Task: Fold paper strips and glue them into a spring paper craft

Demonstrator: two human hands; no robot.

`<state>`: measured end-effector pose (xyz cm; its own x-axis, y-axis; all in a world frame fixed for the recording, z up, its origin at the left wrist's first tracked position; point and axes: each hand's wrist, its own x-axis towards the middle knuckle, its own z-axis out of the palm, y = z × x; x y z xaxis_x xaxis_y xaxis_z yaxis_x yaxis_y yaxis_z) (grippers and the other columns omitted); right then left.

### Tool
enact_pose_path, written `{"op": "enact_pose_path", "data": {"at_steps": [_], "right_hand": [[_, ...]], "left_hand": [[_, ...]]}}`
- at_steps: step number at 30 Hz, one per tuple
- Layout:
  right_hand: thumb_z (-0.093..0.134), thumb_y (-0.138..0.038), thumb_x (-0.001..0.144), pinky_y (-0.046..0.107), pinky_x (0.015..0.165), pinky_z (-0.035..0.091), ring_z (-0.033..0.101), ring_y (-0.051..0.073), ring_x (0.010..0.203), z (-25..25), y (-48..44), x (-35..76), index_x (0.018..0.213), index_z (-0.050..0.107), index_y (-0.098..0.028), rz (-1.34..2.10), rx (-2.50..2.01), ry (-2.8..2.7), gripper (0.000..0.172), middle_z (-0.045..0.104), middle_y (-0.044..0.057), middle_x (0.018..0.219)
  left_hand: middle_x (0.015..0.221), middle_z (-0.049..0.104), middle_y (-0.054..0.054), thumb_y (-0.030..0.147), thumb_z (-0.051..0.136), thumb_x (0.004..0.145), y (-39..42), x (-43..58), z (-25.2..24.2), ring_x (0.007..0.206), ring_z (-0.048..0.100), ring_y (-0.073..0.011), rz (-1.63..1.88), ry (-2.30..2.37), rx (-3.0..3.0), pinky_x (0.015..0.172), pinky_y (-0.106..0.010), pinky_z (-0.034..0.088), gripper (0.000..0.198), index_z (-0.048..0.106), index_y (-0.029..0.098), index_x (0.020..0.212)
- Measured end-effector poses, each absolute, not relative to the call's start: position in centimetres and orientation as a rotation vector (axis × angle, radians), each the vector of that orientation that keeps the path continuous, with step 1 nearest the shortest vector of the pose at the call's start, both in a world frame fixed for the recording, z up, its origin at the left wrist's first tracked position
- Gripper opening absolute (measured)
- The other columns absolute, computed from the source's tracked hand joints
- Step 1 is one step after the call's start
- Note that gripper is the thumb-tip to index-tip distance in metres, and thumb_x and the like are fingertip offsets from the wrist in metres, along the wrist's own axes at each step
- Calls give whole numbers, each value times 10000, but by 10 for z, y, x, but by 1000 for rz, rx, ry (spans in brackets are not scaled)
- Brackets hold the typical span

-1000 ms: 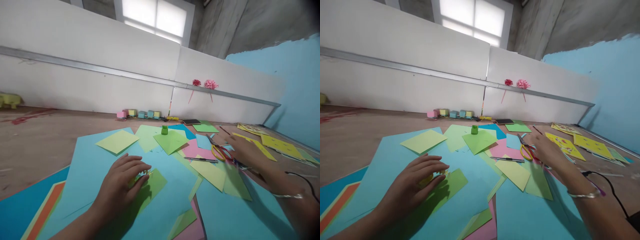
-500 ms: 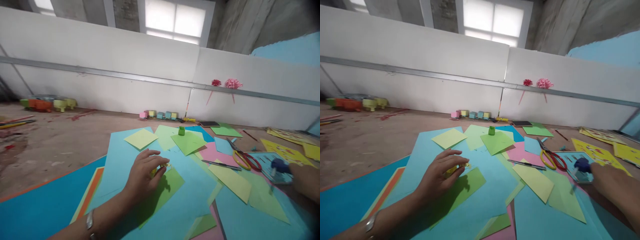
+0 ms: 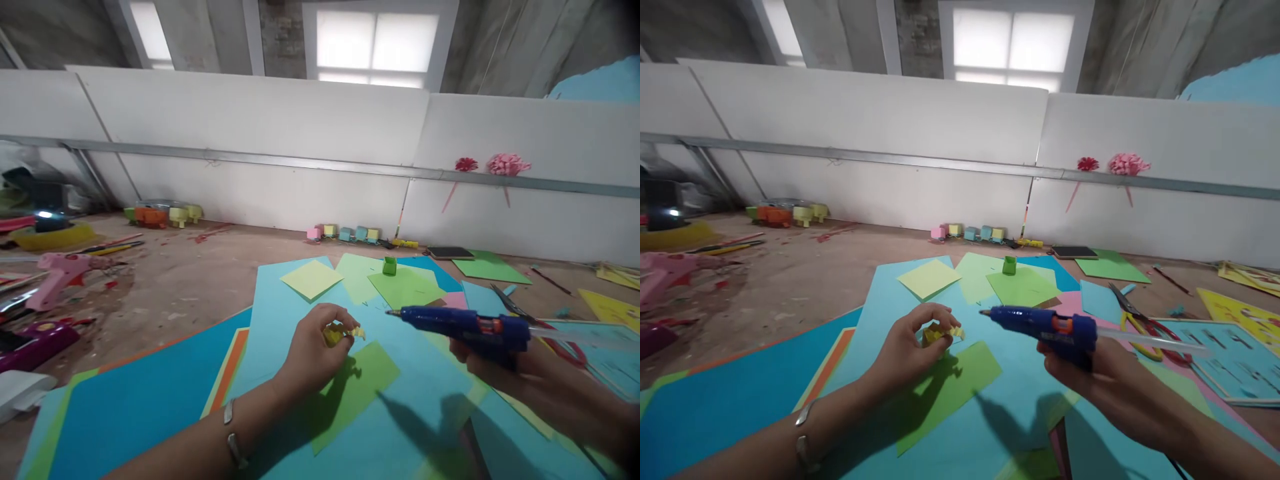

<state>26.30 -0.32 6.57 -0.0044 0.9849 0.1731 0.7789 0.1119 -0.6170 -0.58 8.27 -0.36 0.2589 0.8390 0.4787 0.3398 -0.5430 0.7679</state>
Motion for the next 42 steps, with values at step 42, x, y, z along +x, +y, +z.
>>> {"op": "enact_pose_path", "data": {"at_steps": [42], "right_hand": [[576,-472,822,276,530,500,592,209,625,45,2,229,825,715,-237,709,-1624,-1949,272,664,15,692]], "left_hand": [[901,672,-83,149,610,677,82,-5,1,747,641,-190,999,1068,1700,636,-287,525,129,664,157,794]]}}
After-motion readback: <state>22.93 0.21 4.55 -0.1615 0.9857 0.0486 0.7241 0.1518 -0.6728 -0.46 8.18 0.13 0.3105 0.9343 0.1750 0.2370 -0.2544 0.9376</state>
